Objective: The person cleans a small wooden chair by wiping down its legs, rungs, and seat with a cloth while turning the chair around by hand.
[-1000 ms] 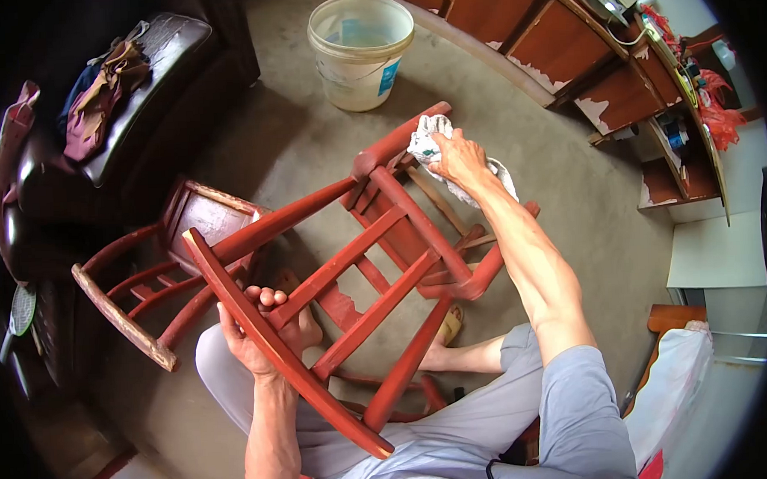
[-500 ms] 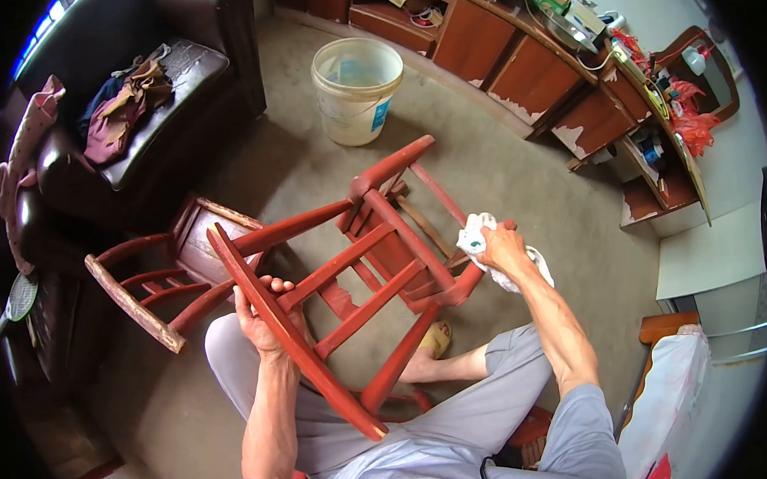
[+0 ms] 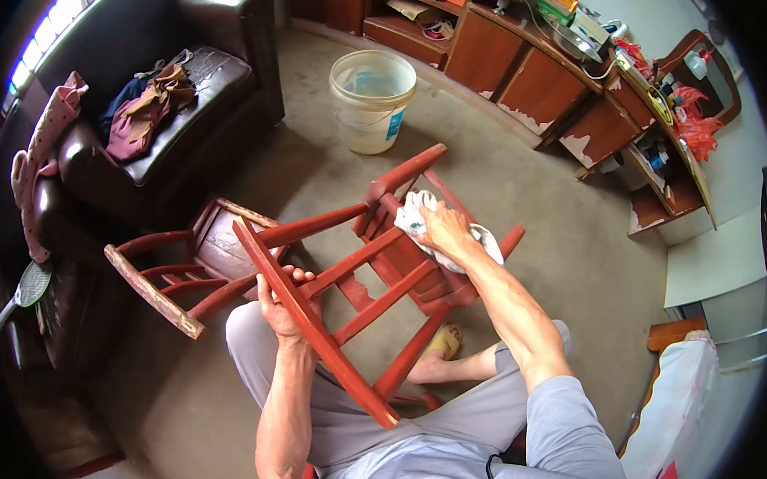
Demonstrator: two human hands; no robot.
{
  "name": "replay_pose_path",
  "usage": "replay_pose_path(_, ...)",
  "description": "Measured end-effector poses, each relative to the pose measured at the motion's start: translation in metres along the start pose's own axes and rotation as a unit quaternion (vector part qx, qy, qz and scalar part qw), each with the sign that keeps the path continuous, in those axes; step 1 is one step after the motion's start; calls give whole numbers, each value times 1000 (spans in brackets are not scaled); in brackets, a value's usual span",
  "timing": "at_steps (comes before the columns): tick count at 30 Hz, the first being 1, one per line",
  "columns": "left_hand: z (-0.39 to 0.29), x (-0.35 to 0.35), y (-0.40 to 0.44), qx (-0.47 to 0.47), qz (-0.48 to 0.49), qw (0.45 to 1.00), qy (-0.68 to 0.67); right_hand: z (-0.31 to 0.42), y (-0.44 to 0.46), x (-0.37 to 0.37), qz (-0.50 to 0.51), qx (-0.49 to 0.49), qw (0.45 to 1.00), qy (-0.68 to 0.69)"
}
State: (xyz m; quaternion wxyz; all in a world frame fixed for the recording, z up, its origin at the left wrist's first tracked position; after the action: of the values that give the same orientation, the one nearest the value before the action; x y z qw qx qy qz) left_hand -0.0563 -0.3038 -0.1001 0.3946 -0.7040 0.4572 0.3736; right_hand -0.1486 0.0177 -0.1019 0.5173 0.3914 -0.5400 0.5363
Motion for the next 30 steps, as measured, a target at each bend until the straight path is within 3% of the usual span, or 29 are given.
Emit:
replay_pose_path(6, 2, 1, 6, -1, 6, 1000, -3, -67, -102, -7, 22, -6, 998, -58)
replay_pose_path(11, -5, -6, 5, -15, 65, 997, 30, -106, -160, -1, -12, -92, 995, 42)
replay_pose_path(14, -18, -4, 1, -91, 75, 977, 177, -136, -164, -19, -29, -161, 980, 111)
replay_pose_path(17, -28, -37, -25, -125, 115, 962, 214, -177, -156, -42, -77, -222, 957, 172)
replay_pose_path(18, -30, -41, -34, -126, 160, 962, 182, -203, -150, -61, -83, -276, 921, 261)
replay_pose_path(20, -27, -47, -59, -148, 156, 958, 192, -224, -145, -94, -79, -342, 809, 472)
replay_pose_path(21, -25, -47, -73, -166, 148, 954, 200, -218, -149, -90, -81, -343, 806, 475)
replay_pose_path(23, -16, -32, -98, -140, 145, 951, 233, -206, -165, -85, -89, -353, 716, 596)
replay_pose_path(25, -11, -45, -127, -215, 198, 867, 404, -217, -175, -99, -79, -357, 684, 631)
replay_pose_path(27, 0, -67, -155, -269, 197, 843, 423, -216, -188, -111, -17, -368, 570, 735)
replay_pose_path(28, 6, -80, -163, -293, 197, 795, 494, -218, -195, -108, -22, -371, 566, 736)
replay_pose_path(30, 17, -111, -174, -357, 217, 720, 554, -211, -213, -107, 14, -411, 483, 773)
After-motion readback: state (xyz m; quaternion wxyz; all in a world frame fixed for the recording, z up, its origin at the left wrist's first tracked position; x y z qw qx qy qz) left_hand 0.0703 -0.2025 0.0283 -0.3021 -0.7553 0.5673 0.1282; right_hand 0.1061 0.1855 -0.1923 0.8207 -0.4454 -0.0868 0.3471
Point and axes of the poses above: each hand's wrist, its own y-axis towards the middle knuckle, its own x-axis out of the back of the hand, z = x × y, the point moved 7 cm from there along y, towards the middle knuckle, and after that the axes turned 12 degrees about -x, right-handed, at the moved point
